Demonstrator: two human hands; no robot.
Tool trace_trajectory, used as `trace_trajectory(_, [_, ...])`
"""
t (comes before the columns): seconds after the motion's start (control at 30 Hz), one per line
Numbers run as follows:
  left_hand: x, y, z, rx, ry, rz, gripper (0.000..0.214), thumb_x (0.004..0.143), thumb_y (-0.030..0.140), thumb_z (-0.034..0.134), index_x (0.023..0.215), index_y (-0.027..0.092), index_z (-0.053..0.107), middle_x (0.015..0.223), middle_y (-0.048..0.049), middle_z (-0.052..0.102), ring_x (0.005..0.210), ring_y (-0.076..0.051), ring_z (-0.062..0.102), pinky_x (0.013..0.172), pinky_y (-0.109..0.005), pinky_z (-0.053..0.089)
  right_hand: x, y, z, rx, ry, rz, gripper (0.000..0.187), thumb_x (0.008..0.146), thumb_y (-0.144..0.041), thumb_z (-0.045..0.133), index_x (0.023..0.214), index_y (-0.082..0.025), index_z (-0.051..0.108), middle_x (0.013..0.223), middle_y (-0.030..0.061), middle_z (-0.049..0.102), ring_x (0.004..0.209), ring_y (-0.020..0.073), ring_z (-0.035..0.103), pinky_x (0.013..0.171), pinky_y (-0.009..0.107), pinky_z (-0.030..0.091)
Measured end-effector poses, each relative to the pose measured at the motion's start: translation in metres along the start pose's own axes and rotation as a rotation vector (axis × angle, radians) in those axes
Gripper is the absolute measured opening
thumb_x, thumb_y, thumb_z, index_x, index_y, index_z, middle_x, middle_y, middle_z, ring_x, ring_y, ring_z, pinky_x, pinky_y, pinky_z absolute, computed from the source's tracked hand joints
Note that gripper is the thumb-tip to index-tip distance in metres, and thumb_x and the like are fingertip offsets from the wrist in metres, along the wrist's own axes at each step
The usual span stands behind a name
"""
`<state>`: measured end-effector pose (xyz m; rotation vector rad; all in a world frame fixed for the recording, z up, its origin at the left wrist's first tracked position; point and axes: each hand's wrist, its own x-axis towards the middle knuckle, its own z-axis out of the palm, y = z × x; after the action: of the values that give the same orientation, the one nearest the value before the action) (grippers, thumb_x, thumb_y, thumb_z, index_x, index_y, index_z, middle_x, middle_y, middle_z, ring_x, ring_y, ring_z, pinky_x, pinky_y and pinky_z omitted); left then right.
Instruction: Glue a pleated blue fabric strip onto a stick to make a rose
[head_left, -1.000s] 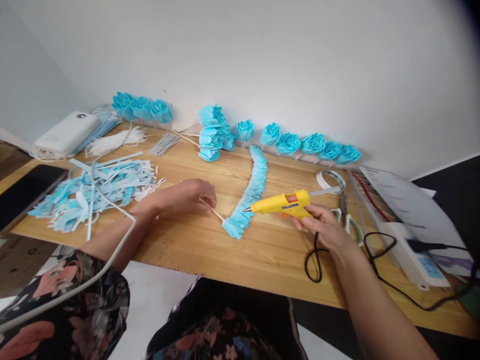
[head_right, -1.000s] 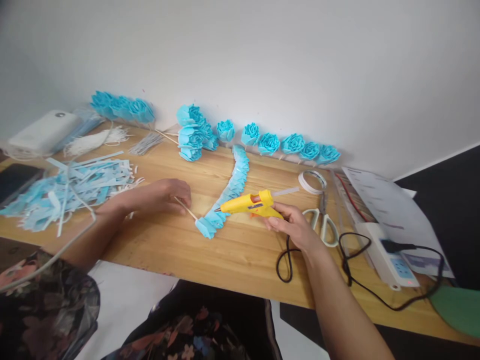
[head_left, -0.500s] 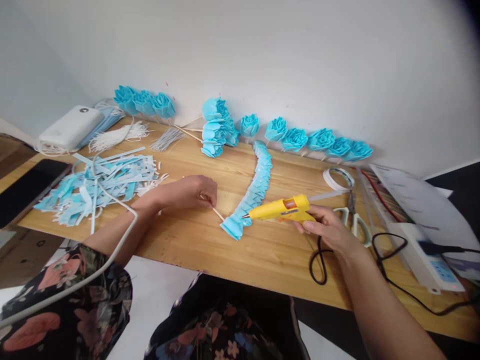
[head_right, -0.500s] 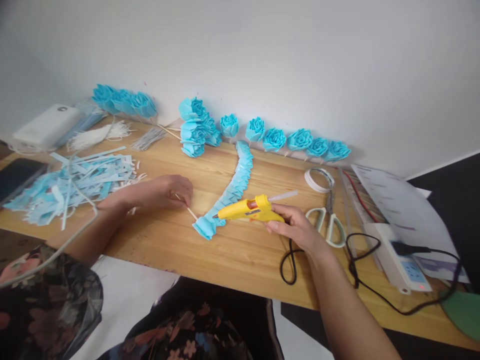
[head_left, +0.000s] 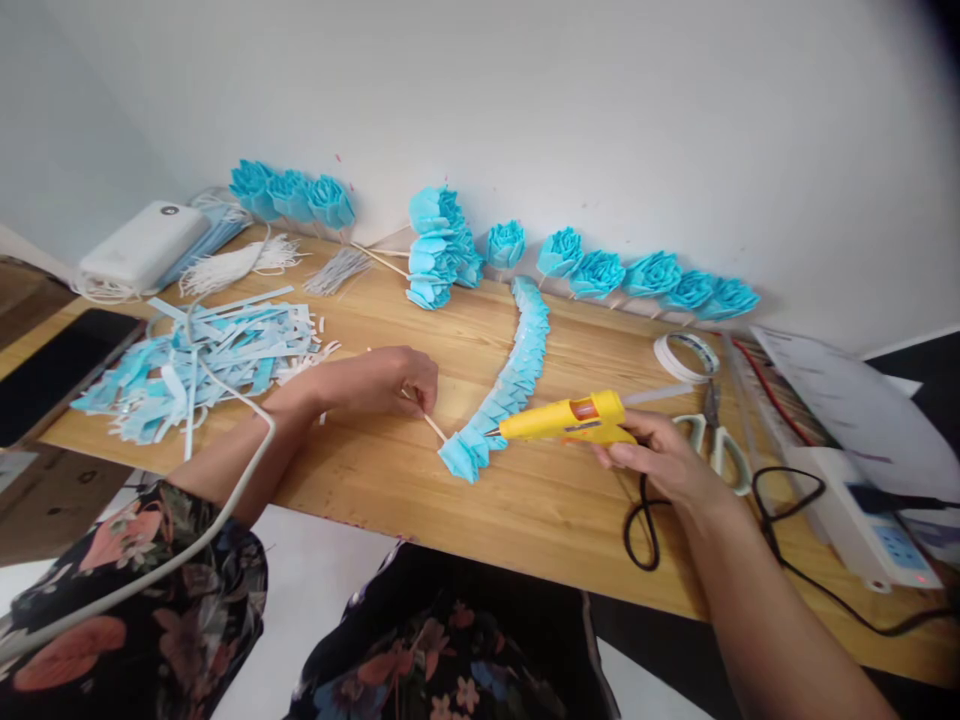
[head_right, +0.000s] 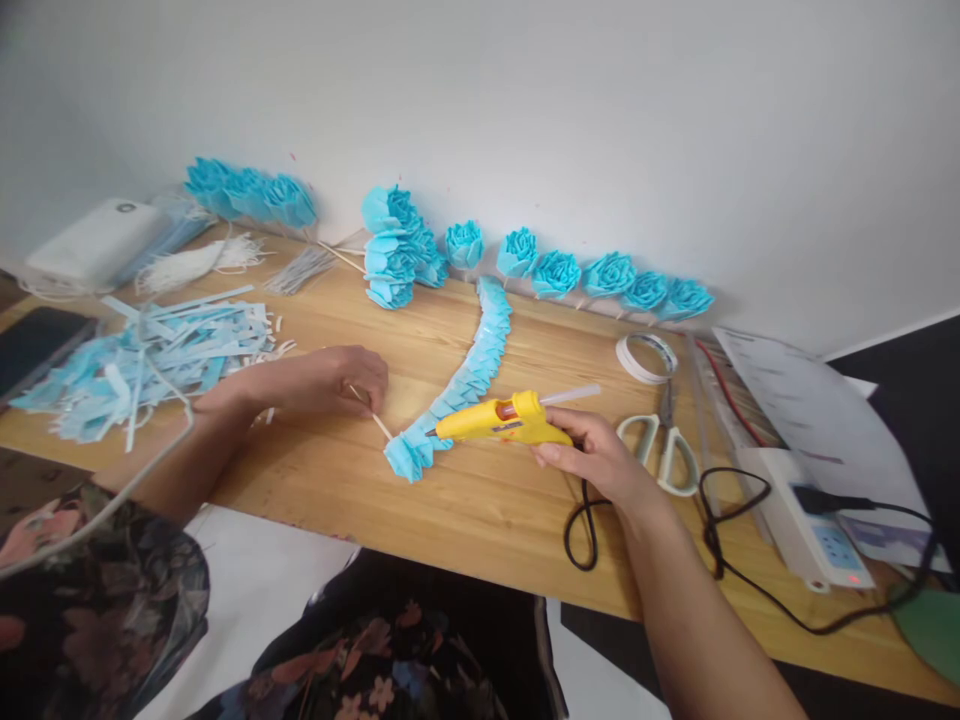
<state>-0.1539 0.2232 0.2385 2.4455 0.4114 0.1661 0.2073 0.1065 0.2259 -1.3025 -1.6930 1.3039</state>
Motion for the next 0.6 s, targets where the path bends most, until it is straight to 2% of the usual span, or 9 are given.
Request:
trace_trajectory(0.33, [0.0002, 0.0019, -0.0019, -0.008, -0.015, -0.002, 0.013, 0.090, 0.020, 0.062, 0.082, 0.016, 0.071, 0.083, -0.0055, 0.068, 0.081, -0.016, 0.060, 0.076, -0.025, 0.043, -0.0005, 0.0028, -0.0006, 0.002, -0.014, 0.013, 0.034, 0.077, -0.052, 0.070, 0.079, -0.018, 0.070, 0.062, 0.0019, 0.059, 0.055, 0.0153, 0.049, 0.053, 0.029, 0.038])
trace_trajectory(0.6, [-0.0024, -0.0014, -0.0018, -0.008, -0.042, -0.008, 0.013, 0.090, 0.020, 0.062, 0.082, 0.019, 0.072, 0.083, -0.0043, 0.068, 0.081, -0.016, 0.059, 0.083, -0.027, 0.043, 0.0019, -0.0041, 0.0026, -0.030, -0.009, 0.040, 0.035, 0.073, -0.053, 0.072, 0.074, -0.018, 0.069, 0.061, 0.0029, 0.061, 0.056, 0.0167, 0.052, 0.053, 0.029, 0.041])
